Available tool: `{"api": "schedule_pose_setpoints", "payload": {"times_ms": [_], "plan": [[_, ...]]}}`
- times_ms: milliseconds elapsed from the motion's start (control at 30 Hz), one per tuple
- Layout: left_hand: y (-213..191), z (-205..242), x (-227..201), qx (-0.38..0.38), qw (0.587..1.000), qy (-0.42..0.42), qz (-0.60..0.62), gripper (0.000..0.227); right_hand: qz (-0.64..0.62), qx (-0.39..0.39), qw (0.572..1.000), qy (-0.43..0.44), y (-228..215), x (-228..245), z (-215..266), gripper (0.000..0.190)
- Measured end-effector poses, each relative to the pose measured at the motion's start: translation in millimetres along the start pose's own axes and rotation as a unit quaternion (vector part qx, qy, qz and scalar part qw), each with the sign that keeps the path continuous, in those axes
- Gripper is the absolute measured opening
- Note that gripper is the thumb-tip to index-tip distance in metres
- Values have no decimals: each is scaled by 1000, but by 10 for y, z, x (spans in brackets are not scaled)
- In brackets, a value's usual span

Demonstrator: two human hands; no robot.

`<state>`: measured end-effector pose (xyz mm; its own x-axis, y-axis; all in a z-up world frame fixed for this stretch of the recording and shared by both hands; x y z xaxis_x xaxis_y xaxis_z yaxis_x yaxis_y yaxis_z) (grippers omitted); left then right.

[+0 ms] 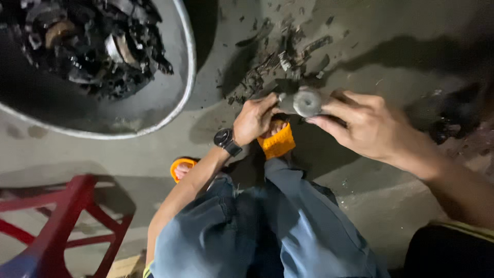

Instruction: The person sits on the floor and uses a hammer to repeatedly strike small metal pieces placed on a metal block. The person picks up the metal pieces from a nearby bucket, hammers them, and then places them back into the bucket.

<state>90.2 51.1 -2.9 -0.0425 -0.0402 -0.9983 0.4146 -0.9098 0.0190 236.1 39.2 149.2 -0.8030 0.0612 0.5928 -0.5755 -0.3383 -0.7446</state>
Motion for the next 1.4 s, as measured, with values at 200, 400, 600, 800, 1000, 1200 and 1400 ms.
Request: {"api": "schedule_pose_setpoints", "payload": {"times_ms": [200, 400, 600, 800, 1000, 1200, 1400], "plan": [[-3, -5, -183, 16, 998, 1, 59, 24, -67, -43, 972, 220, -263, -144, 375, 39], [281, 58, -70, 72, 997, 25, -13, 27, 13, 201, 968, 148, 142, -156, -25, 31], [-489, 364, 13, -139, 987, -86, 10, 8, -163, -168, 935, 267, -373, -342, 341, 17], [-502, 333, -34, -112, 991, -71, 18, 8, -147, -27, 937, 315, 168, -493, 441, 21], [-89, 107, 16, 14, 983, -83, 161, 32, -149, -47, 964, 213, 69, -234, 146, 24], [-39, -64, 166, 25, 994, -37, 95, 27, -81, -13, 962, 260, -235, -289, 181, 15], [30, -91, 263, 73, 986, -109, 105, 37, -67, -36, 960, 270, -159, -695, 589, 36]]}}
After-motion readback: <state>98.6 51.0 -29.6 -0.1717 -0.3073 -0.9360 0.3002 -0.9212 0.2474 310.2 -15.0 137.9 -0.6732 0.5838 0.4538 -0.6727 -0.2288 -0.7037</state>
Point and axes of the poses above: each hand's wrist, its own z-axis away from the middle knuckle, its own y-axis out of the palm, x = y × z, the point moved 7 cm from there along -z, towards the middle knuckle, and after that the axes turned 1 degree about z, right-handed, at the moved point
